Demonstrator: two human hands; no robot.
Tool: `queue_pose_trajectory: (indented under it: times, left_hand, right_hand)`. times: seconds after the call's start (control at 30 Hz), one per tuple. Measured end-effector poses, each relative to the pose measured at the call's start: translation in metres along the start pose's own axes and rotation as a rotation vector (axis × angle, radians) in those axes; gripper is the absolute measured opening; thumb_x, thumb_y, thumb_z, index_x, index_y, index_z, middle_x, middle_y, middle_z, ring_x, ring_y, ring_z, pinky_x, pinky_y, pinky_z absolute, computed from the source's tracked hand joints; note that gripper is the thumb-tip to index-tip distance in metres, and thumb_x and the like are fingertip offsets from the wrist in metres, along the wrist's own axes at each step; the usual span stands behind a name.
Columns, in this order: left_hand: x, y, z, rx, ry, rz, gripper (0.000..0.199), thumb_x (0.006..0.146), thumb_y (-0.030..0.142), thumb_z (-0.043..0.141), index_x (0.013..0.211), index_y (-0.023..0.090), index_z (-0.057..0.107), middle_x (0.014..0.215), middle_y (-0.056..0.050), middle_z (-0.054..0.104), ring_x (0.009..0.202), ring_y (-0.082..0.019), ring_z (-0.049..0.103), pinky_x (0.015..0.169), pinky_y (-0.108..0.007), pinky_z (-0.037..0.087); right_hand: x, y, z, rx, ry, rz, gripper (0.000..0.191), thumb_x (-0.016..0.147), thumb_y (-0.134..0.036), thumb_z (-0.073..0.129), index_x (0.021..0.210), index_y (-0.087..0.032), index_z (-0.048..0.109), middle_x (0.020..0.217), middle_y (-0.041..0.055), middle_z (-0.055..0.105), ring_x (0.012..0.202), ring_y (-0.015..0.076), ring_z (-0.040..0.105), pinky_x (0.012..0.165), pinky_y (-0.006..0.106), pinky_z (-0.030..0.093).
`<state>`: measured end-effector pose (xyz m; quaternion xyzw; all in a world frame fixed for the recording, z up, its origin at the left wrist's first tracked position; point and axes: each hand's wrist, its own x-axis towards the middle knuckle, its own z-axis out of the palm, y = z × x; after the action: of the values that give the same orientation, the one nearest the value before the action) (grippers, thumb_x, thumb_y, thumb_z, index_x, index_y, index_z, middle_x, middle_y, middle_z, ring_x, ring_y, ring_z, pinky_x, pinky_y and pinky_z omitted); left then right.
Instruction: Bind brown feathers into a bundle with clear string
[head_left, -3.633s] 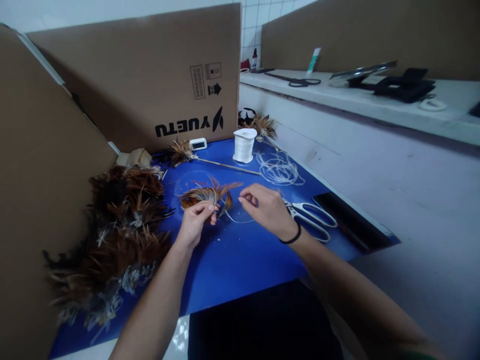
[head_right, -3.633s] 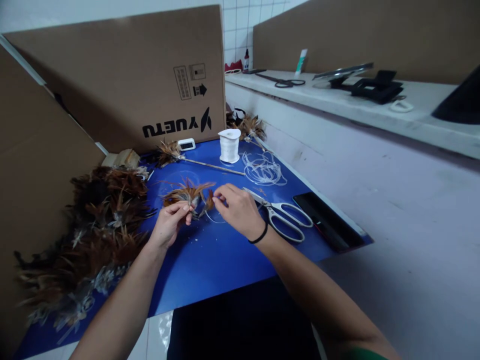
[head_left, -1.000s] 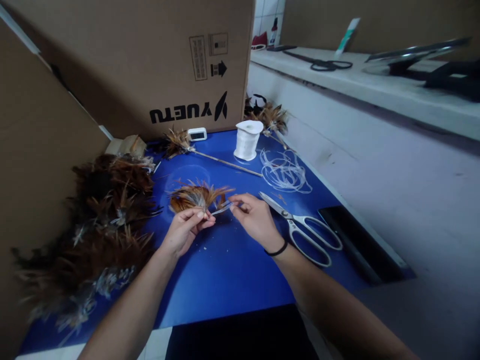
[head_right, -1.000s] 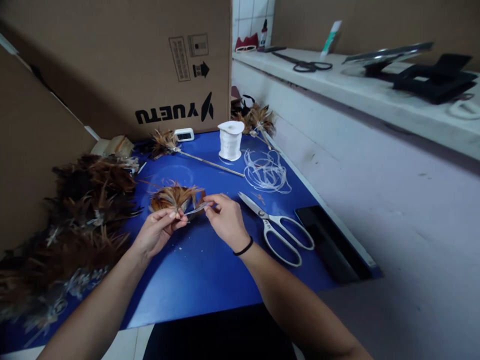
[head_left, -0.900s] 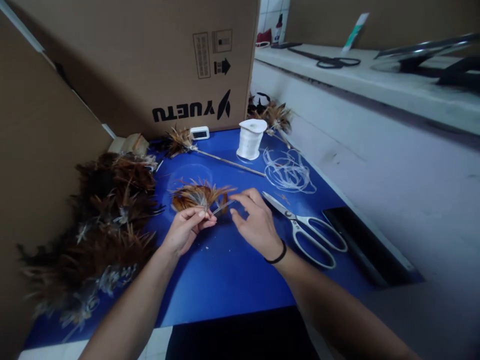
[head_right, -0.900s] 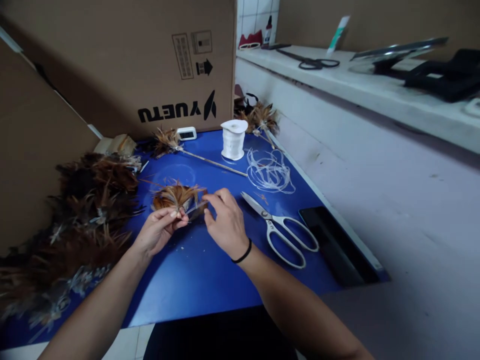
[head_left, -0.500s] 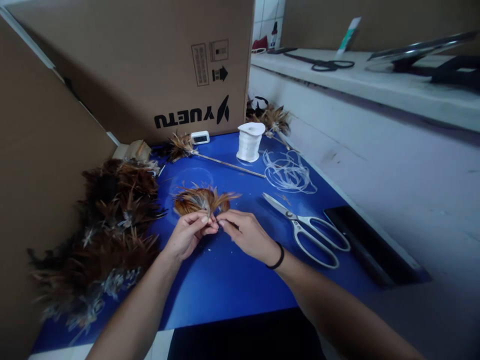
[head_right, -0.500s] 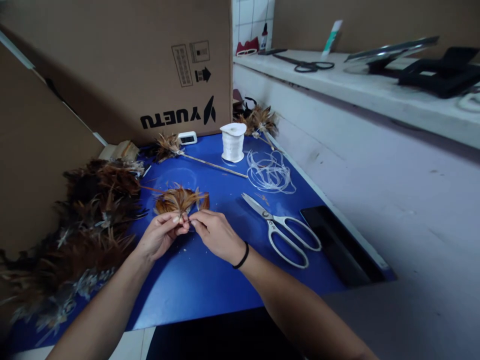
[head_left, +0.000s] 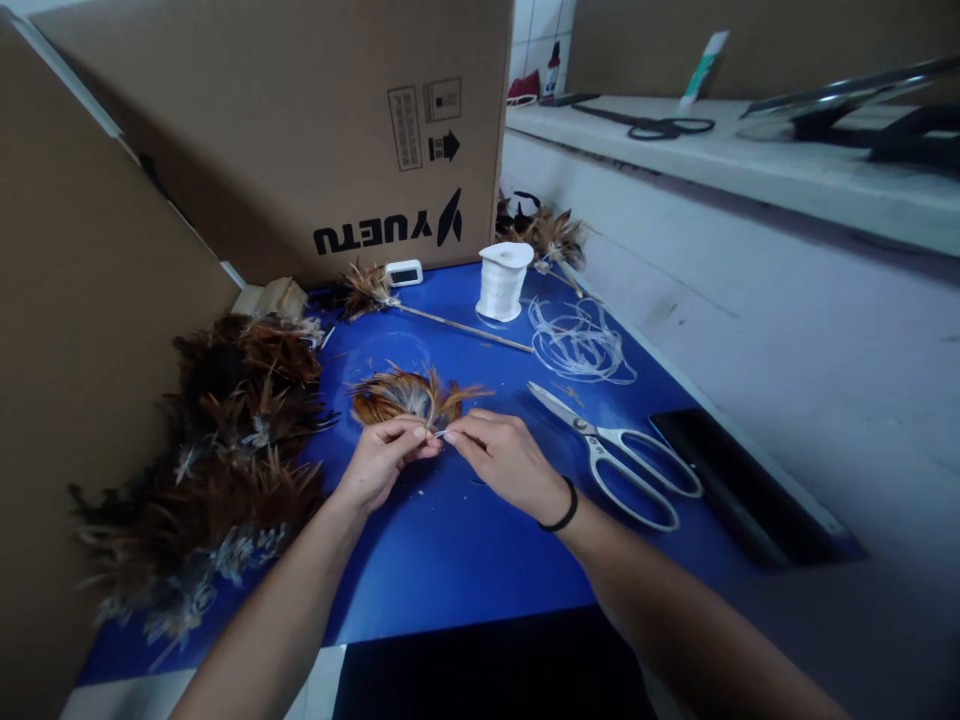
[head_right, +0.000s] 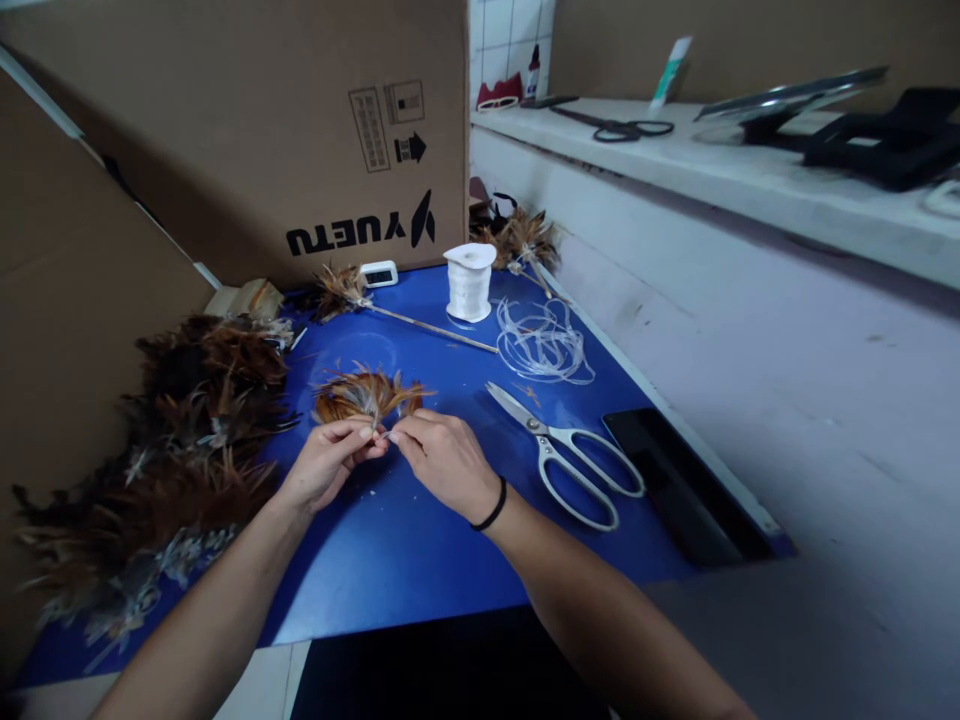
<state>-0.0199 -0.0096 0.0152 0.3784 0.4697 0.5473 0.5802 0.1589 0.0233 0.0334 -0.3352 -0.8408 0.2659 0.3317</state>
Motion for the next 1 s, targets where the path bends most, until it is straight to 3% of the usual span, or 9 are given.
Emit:
queue_pose_trajectory:
  times: [0.43, 0.6, 0.77, 0.87, 1.0]
  left_hand:
    - [0.0, 0.001, -0.002, 0.016, 0.013, 0.01, 0.019, 0.065, 0.027, 0.074, 0.072, 0.009, 0.072, 0.081, -0.008, 0.065, 0.071, -0.015, 0.065, 0.071, -0.027, 0.057]
    - [0.0, -0.001, -0.002, 0.078, 0.021, 0.079, 0.016, 0.067, 0.027, 0.073, 0.07, 0.012, 0.072, 0.082, -0.007, 0.064, 0.071, -0.015, 0.064, 0.072, -0.03, 0.056]
    - [0.0, -0.002, -0.005, 0.365, 0.07, 0.247, 0.014, 0.071, 0.03, 0.068, 0.071, 0.017, 0.073, 0.081, -0.006, 0.063, 0.072, -0.016, 0.062, 0.07, -0.03, 0.053]
    - [-0.001, -0.001, -0.006, 0.581, 0.084, 0.351, 0.012, 0.073, 0.027, 0.066, 0.068, 0.019, 0.074, 0.077, -0.006, 0.064, 0.075, -0.017, 0.06, 0.069, -0.026, 0.049]
    - [-0.004, 0.002, -0.002, 0.713, 0.087, 0.437, 0.011, 0.073, 0.022, 0.063, 0.069, 0.021, 0.073, 0.076, -0.005, 0.065, 0.072, -0.017, 0.059, 0.068, -0.026, 0.045]
  right_hand:
    - [0.0, 0.005, 0.002, -0.069, 0.115, 0.056, 0.022, 0.088, -0.022, 0.046, 0.084, -0.02, 0.068, 0.077, 0.0039, 0.065, 0.071, 0.0137, 0.058, 0.069, 0.026, 0.043]
    - [0.0, 0.005, 0.002, -0.095, 0.113, 0.059, 0.021, 0.089, -0.023, 0.046, 0.085, -0.02, 0.067, 0.078, 0.0036, 0.065, 0.072, 0.0134, 0.059, 0.069, 0.026, 0.042]
    - [-0.001, 0.001, 0.002, -0.202, 0.039, -0.006, 0.024, 0.091, -0.023, 0.042, 0.084, -0.019, 0.064, 0.081, 0.0037, 0.064, 0.077, 0.0134, 0.059, 0.071, 0.025, 0.042]
    - [-0.004, -0.004, 0.001, -0.356, -0.035, -0.094, 0.024, 0.092, -0.023, 0.04, 0.085, -0.019, 0.062, 0.085, 0.0042, 0.063, 0.072, 0.0126, 0.058, 0.062, 0.025, 0.039]
    - [-0.005, -0.015, -0.003, -0.551, -0.103, -0.247, 0.022, 0.091, -0.016, 0.039, 0.089, -0.017, 0.062, 0.085, 0.0071, 0.061, 0.071, 0.0147, 0.057, 0.054, 0.027, 0.036]
